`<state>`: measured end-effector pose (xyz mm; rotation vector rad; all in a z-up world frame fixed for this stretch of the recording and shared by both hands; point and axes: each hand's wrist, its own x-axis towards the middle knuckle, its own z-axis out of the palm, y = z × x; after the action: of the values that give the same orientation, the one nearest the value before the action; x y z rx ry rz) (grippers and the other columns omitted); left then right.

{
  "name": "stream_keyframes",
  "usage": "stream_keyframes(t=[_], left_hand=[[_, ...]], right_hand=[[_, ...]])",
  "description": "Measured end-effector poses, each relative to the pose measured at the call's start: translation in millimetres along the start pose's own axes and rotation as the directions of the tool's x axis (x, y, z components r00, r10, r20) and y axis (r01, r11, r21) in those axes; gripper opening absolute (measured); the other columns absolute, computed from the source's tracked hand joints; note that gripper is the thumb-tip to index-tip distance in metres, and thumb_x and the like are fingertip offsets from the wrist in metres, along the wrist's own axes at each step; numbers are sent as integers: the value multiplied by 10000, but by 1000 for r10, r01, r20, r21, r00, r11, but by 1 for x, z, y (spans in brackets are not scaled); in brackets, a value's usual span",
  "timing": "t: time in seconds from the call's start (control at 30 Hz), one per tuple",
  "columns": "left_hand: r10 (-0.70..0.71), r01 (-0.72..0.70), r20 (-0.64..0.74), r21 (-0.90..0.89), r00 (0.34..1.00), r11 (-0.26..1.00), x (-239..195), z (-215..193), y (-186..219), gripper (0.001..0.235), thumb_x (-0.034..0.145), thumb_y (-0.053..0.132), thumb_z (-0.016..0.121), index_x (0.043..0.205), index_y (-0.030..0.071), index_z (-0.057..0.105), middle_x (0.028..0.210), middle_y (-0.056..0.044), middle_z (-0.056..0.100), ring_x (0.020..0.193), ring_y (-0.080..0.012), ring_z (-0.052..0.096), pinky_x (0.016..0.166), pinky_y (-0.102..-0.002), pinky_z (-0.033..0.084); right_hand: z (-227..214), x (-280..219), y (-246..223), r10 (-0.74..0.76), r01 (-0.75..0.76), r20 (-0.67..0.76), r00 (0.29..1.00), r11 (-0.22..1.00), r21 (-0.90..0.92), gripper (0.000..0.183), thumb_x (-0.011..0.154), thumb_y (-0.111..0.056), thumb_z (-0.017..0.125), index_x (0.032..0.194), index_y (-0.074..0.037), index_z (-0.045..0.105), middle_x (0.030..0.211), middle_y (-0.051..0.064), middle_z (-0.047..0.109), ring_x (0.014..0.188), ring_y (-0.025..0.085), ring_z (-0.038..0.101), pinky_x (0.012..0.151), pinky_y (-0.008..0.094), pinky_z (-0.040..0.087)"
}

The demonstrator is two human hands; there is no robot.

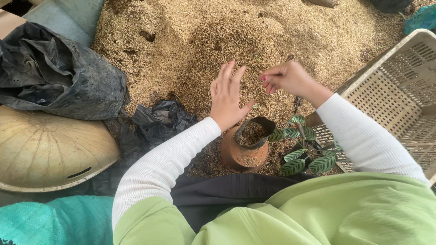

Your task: The person removes a plant from a black plastic nursery bag, places it into a terracotta pot, and fills the pot with wood chips from a nearby pile. The person repeats this process with a second plant, adjusting the leaves and packing the wood chips around the base.

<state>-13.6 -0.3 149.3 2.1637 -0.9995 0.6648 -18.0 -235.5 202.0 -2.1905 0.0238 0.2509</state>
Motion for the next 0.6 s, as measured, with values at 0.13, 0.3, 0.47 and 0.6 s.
stream_keyframes(t=[0.13, 0.3, 0.47, 0.6], left_hand=[[-87, 79, 248, 45, 965, 996, -1, 23, 0, 678, 850, 281, 655, 1411, 28, 371, 1248, -236, 621, 1287, -391, 516, 1145, -704, 201], [-212, 281, 495, -67, 843, 957, -21, 54, -49, 171, 1070, 76, 438, 1165, 56, 579, 1132, -155, 750, 1017, -308, 748, 921, -481, 571], [-613, 149, 537, 670, 579, 727, -32, 8, -153, 271, 990, 127, 511, 988, 64, 775, 983, -176, 762, 912, -335, 757, 800, -511, 591], [-881, 228, -59, 972, 469, 57, -67, -70, -231, 914, 810, 616, 543, 1600, 319, 191, 1693, -126, 213, 1490, -560, 155, 997, -821, 163]], right_hand=[[27, -8, -1, -64, 58, 91, 994, 996, 68, 234, 981, -125, 634, 1139, -13, 766, 923, 143, 793, 788, 186, 782, 748, 304, 666], [29, -8, 10, -138, 136, 117, 983, 990, 22, 368, 960, -189, 644, 1308, -68, 658, 1156, 117, 742, 968, 193, 763, 890, 330, 622], [14, -15, 58, -35, 50, 300, 953, 998, -43, 487, 944, -353, 629, 1377, -132, 652, 1237, 84, 763, 1078, 239, 756, 1040, 400, 594], [-4, -29, 125, 218, 0, 374, 902, 864, -504, 515, 943, -396, 634, 1403, -166, 621, 1314, 73, 702, 1169, 259, 682, 1094, 435, 477]])
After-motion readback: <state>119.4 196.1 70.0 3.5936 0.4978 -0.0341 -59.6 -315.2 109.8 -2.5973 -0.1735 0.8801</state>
